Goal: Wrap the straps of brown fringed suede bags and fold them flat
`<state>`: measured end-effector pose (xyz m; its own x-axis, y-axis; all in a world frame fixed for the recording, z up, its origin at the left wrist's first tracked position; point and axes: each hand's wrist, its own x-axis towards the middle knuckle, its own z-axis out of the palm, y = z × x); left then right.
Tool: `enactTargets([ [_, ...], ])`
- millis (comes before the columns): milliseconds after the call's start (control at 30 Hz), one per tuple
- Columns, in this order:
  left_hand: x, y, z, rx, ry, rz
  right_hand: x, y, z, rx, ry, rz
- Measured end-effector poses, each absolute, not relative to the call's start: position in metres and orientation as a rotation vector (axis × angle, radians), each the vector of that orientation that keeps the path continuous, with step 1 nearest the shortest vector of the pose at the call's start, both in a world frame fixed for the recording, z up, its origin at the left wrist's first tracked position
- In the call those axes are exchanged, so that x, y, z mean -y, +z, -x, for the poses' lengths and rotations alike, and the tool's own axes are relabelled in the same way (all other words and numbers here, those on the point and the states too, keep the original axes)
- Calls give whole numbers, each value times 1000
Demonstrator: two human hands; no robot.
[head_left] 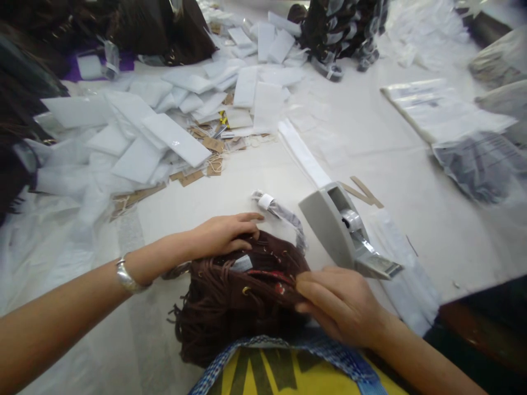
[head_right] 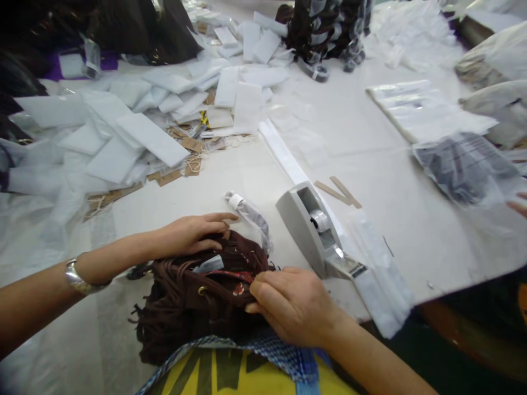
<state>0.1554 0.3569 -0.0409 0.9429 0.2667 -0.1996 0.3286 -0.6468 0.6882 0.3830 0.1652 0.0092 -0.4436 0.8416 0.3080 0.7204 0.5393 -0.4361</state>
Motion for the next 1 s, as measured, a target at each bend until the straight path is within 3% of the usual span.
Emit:
enactTargets([
  [200, -370, -17, -143, -724, -103, -1967, -199, -14, -380, 2172, 340, 1621],
  [333, -362, -3, -123, -643, -298, -2004, -228, -28, -373, 2246, 402, 1794],
  [467, -347, -19, -97, -876, -468, -2272, -248, -40, -366, 2330, 420, 2017],
  [600, -322, -23, -90, -1066, -138, -2468, -245, -41, -360, 2304, 392, 2010],
  [733, -290, -12, -102, -1038, 289, -2507, -227, -30, -351, 2102, 273, 1685],
  [867, -285, -20, -100, -1202, 301, -2418, -224, -27, -335, 2135, 329, 1398],
  [1000, -298, -27, -80, -1218, 308, -2325, -244, -33, -324, 2273, 472, 1523],
])
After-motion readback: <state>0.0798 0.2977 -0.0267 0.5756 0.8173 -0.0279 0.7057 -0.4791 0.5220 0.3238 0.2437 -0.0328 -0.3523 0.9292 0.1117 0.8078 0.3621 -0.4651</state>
